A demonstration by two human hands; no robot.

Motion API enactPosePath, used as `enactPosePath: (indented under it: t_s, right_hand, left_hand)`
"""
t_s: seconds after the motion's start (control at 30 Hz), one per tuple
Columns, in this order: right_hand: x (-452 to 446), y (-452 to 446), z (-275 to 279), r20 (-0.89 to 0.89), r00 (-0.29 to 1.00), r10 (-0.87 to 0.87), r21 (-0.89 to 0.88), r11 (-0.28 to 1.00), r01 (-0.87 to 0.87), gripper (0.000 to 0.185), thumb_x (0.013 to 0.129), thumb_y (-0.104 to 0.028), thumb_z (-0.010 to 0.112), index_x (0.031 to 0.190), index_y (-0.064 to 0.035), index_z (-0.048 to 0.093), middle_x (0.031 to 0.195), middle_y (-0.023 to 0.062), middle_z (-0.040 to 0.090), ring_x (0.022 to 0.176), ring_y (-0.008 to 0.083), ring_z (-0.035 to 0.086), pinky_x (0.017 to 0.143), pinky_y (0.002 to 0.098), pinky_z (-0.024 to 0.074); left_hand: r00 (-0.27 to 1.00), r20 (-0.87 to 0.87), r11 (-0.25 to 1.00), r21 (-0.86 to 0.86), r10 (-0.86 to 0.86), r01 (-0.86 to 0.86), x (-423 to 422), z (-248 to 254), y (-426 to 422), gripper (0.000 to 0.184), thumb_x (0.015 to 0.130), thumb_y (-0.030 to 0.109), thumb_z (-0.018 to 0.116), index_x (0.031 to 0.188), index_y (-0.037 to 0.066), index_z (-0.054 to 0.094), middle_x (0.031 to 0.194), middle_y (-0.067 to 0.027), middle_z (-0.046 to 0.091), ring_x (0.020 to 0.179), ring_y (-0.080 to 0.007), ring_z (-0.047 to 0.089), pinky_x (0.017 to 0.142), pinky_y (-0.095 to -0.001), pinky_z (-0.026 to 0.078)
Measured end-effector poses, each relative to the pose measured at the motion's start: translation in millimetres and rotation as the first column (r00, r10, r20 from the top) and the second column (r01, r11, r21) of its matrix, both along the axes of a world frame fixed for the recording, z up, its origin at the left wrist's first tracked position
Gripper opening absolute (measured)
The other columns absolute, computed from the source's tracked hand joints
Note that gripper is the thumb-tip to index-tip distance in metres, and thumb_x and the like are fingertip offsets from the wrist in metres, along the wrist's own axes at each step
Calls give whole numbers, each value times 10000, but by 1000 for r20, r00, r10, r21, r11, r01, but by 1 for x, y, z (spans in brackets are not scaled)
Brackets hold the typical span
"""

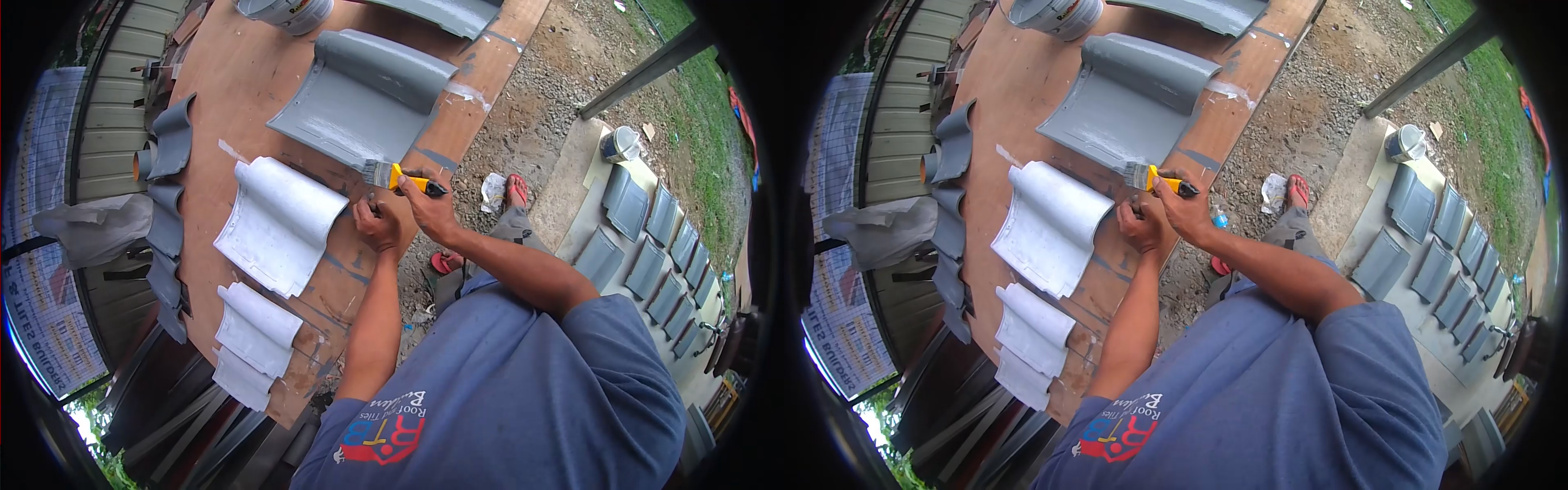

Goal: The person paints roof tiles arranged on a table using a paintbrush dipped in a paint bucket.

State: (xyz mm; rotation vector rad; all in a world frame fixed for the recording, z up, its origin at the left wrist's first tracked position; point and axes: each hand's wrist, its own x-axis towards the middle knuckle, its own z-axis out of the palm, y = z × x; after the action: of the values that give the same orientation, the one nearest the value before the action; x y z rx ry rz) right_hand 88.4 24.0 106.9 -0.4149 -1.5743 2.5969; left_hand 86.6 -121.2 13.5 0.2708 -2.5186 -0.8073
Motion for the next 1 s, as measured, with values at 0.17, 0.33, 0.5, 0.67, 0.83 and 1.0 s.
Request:
enactPosePath:
  t_s: [0.17,0.33,0.5,0.67,0.83,1.0]
  right_hand:
    - [28,35,-5,-103,994,-23,205,978,44,206,1033,-120,716,1136,55,680,978,94,737,901,135,724,782,283,593]
    - [15,15,-18,-83,996,44,217,976,-25,180,1029,-118,721,1089,45,671,933,90,735,858,128,720,738,274,586]
    - [-30,-4,5,-264,955,-138,228,953,200,202,1026,-149,737,1122,21,683,946,90,742,845,129,704,744,274,567]
    - [-38,53,47,-108,987,123,495,867,-54,234,1017,-160,749,1177,3,699,927,85,739,777,105,692,712,271,574]
    - [-29,112,63,-98,958,268,469,862,-193,276,977,-145,795,1190,18,729,1027,108,748,893,152,722,787,274,578]
    - [-41,147,107,-176,925,336,789,610,-71,203,914,-93,838,1079,13,784,1171,147,733,1120,211,691,942,320,550]
  left_hand:
    - [994,110,992,125,-21,7,3,13,5,373,901,191,634,1191,-42,646,1076,-219,642,930,-414,661,802,-491,547]
    - [998,68,996,88,-18,12,1,10,4,335,877,128,649,1173,-27,656,1061,-203,642,914,-390,663,805,-480,547]
    - [997,-61,998,37,-49,52,3,8,-1,327,868,99,657,1178,-3,666,1065,-196,650,939,-377,673,810,-480,549]
    - [997,68,980,197,-33,19,7,29,4,316,886,119,644,1183,11,637,1066,-192,643,992,-411,661,834,-507,556]
    - [999,38,980,198,-30,22,8,7,-2,303,894,128,654,1183,37,646,1089,-178,657,992,-405,666,847,-510,561]
    - [995,97,981,193,-40,21,9,17,-2,279,895,136,654,1167,74,656,1107,-169,679,994,-412,676,839,-496,569]
